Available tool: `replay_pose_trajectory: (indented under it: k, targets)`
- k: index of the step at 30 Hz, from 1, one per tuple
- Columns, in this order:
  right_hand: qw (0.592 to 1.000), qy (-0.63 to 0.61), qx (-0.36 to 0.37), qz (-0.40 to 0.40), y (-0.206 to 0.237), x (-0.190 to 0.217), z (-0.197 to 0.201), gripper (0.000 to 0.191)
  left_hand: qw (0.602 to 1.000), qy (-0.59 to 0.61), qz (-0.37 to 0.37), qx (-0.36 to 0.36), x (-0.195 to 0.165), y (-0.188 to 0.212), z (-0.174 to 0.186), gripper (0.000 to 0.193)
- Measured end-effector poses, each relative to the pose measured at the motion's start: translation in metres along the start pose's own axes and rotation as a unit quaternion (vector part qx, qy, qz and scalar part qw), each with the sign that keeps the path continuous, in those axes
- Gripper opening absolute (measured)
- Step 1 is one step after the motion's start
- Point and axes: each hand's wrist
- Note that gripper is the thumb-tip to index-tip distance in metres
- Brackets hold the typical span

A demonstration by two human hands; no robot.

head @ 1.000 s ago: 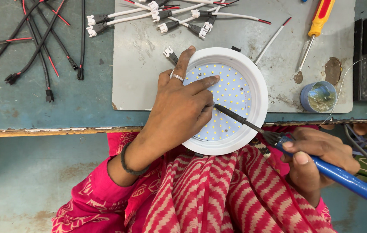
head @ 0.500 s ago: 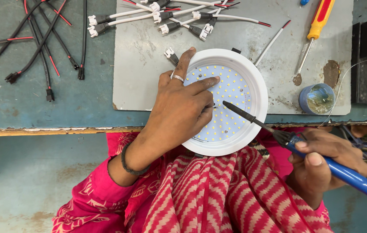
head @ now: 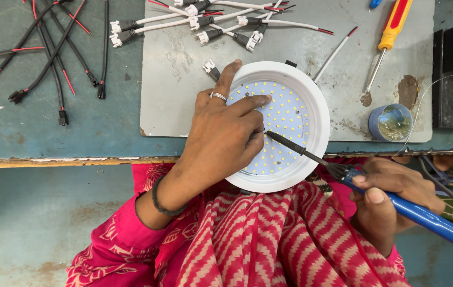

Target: The person solders wires to the contacts on a circular LED panel using a soldering iron and flux. They apply flux, heat the joint, and add solder to secure the connection. The person repeats this process on multiple LED panels, handling each one individually and placing finished units aside.

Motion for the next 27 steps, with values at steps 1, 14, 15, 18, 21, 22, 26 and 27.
replay_pose_trajectory:
  k: [1, 14, 15, 18, 21, 22, 26, 27]
  targets:
    - [1.0, 0.002, 0.0, 0.001, 0.0, -0.001, 0.0, 0.034, 1.0, -0.002, 0.001, 0.001, 0.0, 0.0, 0.0, 0.007]
    - [0.993, -0.01, -0.037, 0.112, 0.008, -0.019, 0.015, 0.036, 1.0, -0.005, 0.002, -0.003, -0.003, 0.0, 0.006, 0.007]
    - [0.994, -0.008, -0.029, 0.106, 0.009, -0.018, 0.016, 0.034, 1.0, -0.005, 0.002, -0.004, -0.003, 0.001, 0.005, 0.007]
    - [0.997, 0.003, -0.008, 0.08, 0.014, -0.014, 0.015, 0.033, 1.0, -0.011, -0.001, -0.007, -0.004, 0.005, 0.006, 0.007]
    - [0.997, 0.014, -0.003, 0.077, 0.013, -0.01, 0.013, 0.032, 1.0, -0.006, 0.001, -0.003, -0.004, 0.005, 0.006, 0.008]
    - [0.997, 0.0, -0.008, 0.083, 0.012, -0.009, 0.013, 0.031, 1.0, -0.008, 0.001, -0.003, -0.004, 0.005, 0.007, 0.008]
    - [0.996, -0.004, 0.003, 0.084, 0.005, -0.006, 0.015, 0.031, 1.0, -0.01, 0.004, -0.003, -0.005, 0.006, 0.008, 0.008]
    - [0.997, -0.001, 0.005, 0.08, 0.005, -0.006, 0.015, 0.031, 1.0, -0.01, 0.005, -0.003, -0.005, 0.007, 0.008, 0.008]
Point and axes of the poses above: each hand's wrist, its own y-axis away from the middle knuckle, its own z-axis out of the back of the hand, x = y × z, and after that the axes turned 15 degrees about -y, right-handed
